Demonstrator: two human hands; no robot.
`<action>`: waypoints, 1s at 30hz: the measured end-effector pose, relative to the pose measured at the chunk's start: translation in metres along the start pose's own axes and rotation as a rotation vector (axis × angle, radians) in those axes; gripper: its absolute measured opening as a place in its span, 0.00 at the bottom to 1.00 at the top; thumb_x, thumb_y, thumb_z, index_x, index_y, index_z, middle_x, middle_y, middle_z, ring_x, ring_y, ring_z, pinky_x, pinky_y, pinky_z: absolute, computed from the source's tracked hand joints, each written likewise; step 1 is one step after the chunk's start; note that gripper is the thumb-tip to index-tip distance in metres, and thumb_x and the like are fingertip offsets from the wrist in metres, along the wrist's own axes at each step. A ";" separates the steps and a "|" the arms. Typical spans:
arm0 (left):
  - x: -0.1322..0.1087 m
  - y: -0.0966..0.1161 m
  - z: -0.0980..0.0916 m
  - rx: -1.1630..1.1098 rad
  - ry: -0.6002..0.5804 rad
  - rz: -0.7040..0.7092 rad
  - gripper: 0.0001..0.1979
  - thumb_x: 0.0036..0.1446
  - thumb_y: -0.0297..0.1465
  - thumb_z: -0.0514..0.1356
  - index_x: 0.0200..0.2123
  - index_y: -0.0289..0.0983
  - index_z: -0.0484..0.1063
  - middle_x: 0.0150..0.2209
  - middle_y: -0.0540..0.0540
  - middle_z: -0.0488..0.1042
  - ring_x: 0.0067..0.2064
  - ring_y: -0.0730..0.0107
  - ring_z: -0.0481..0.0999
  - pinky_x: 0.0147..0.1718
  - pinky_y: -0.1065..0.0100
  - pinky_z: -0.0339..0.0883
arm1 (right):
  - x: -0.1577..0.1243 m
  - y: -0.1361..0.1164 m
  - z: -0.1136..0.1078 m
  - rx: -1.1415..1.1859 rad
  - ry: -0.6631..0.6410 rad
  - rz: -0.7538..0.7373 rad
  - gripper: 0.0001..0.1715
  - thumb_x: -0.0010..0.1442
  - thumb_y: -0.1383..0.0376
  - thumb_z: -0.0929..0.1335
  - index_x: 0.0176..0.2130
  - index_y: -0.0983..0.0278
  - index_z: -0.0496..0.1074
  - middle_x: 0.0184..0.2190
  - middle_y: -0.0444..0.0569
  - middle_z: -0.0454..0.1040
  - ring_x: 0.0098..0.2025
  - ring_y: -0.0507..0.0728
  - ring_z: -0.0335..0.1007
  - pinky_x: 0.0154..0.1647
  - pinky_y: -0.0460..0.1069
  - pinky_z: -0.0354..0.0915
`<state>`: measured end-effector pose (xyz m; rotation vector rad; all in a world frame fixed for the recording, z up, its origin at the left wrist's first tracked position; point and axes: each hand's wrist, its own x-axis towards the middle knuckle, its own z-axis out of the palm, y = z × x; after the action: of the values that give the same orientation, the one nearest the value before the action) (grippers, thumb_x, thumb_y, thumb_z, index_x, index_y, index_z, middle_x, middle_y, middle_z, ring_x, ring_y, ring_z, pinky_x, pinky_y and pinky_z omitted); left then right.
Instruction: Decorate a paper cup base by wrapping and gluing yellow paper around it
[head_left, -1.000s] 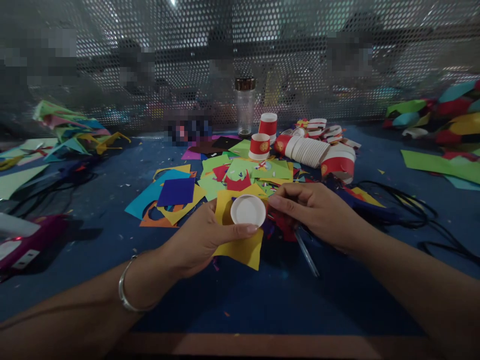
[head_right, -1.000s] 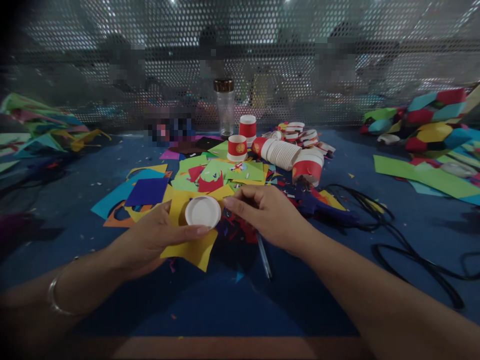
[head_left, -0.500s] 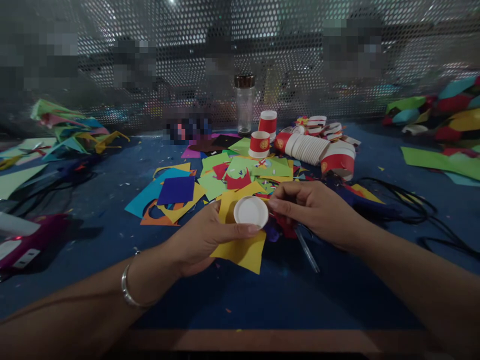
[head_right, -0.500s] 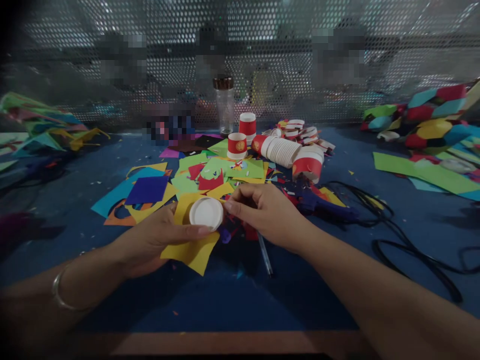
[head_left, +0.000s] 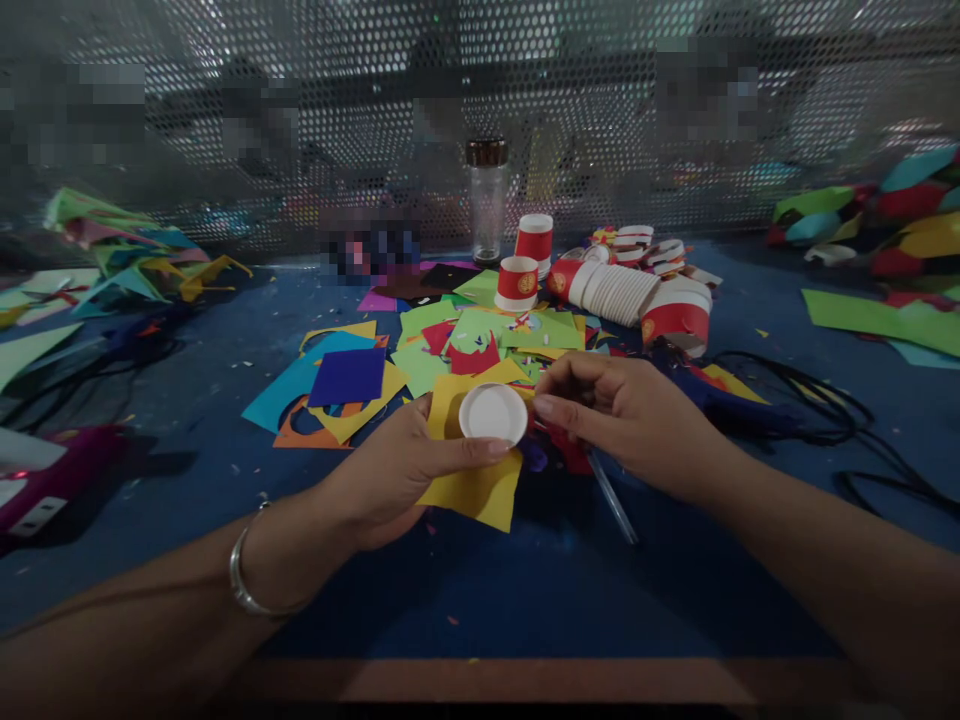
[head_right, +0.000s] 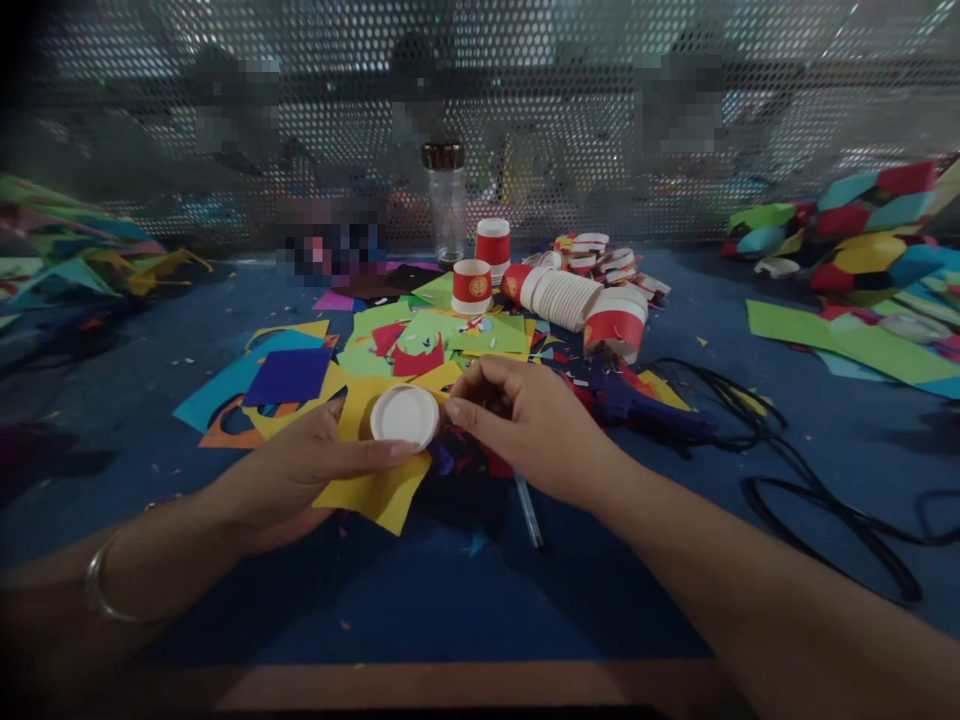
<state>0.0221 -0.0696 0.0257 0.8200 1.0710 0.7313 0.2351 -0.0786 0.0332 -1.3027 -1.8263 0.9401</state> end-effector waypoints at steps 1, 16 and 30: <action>0.000 0.000 0.001 -0.006 0.014 0.014 0.32 0.33 0.26 0.82 0.44 0.35 0.76 0.40 0.45 0.83 0.44 0.60 0.82 0.45 0.62 0.74 | -0.001 -0.001 0.001 -0.056 0.046 -0.039 0.10 0.63 0.58 0.71 0.35 0.62 0.73 0.28 0.44 0.75 0.27 0.51 0.66 0.28 0.47 0.61; 0.003 -0.004 0.003 -0.085 -0.159 0.112 0.24 0.36 0.22 0.80 0.39 0.36 0.78 0.32 0.52 0.81 0.35 0.71 0.79 0.37 0.71 0.73 | -0.011 -0.001 0.011 -0.446 0.028 -0.301 0.19 0.64 0.63 0.71 0.54 0.63 0.72 0.40 0.50 0.78 0.30 0.54 0.72 0.31 0.50 0.70; -0.001 -0.009 0.006 -0.052 -0.006 0.053 0.32 0.39 0.29 0.81 0.48 0.35 0.74 0.45 0.42 0.82 0.46 0.58 0.81 0.46 0.61 0.73 | -0.014 0.005 0.020 -0.573 0.038 -0.304 0.27 0.62 0.63 0.71 0.59 0.61 0.67 0.54 0.58 0.79 0.53 0.67 0.78 0.47 0.62 0.76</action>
<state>0.0283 -0.0766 0.0196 0.8079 1.0239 0.7981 0.2234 -0.0945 0.0174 -1.2911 -2.2755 0.2285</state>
